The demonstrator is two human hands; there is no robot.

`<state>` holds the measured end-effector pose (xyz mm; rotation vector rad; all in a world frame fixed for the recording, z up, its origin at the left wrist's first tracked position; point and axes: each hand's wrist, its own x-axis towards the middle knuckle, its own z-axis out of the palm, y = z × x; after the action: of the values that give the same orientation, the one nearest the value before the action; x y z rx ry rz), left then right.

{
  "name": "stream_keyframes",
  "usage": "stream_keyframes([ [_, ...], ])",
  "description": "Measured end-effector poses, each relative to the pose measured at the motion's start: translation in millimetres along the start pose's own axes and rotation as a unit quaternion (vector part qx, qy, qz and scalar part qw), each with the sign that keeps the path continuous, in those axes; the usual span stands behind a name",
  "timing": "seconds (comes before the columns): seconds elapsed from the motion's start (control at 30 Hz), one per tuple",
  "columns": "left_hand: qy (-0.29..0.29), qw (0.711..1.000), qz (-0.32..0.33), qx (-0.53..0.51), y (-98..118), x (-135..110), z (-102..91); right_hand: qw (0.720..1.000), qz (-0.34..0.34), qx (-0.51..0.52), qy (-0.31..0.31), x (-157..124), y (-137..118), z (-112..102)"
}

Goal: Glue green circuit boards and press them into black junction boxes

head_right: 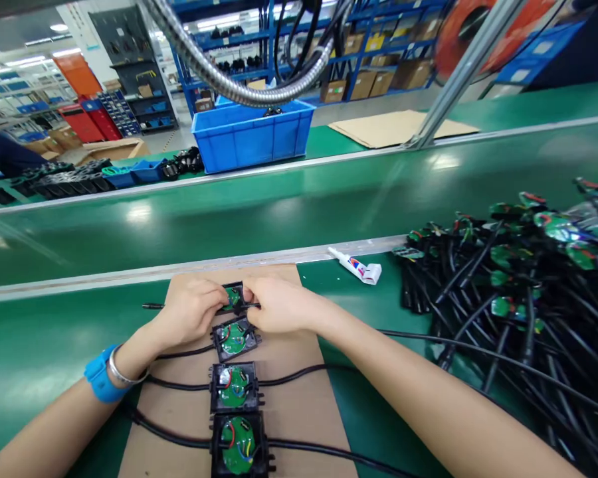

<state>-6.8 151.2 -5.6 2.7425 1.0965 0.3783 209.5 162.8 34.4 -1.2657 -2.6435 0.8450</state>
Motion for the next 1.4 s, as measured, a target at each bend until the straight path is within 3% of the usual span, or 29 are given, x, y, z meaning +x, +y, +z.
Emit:
stream_keyframes([
  [0.3, -0.007, 0.999, -0.043, -0.004, 0.9, -5.9, 6.2, 0.977, -0.012, -0.212, 0.034, 4.1, -12.7, 21.5],
  [0.53, -0.006, 0.999, -0.048, -0.009, 3.9, -5.3, 9.3, 0.974, -0.07, -0.159, 0.143, 15.1, 25.9, 41.8],
  [0.73, -0.002, 0.999, -0.053, 0.005, 3.5, -8.0, 11.8, 0.98, -0.097, -0.112, 0.133, 13.2, 34.4, 42.3],
  [0.9, -0.016, 0.999, -0.032, 0.013, 3.8, -4.9, 14.6, 0.982, -0.116, -0.117, 0.09, 17.9, 35.6, 37.6],
  [1.03, -0.05, 0.997, -0.036, 0.051, 8.4, 2.5, 13.5, 0.982, -0.097, -0.155, 0.049, 23.8, 32.3, 31.4],
  [1.13, -0.043, 0.997, -0.041, 0.058, 10.6, 3.0, 13.5, 0.977, -0.085, -0.194, 0.037, 22.3, 31.0, 30.2],
  [1.3, -0.014, 0.997, -0.054, 0.057, 8.8, -4.0, 17.4, 0.973, -0.097, -0.163, 0.135, 12.7, 36.6, 40.4],
  [1.4, -0.025, 0.995, -0.051, 0.087, 9.6, -2.6, 18.7, 0.964, -0.124, -0.145, 0.186, 13.1, 43.7, 48.6],
])
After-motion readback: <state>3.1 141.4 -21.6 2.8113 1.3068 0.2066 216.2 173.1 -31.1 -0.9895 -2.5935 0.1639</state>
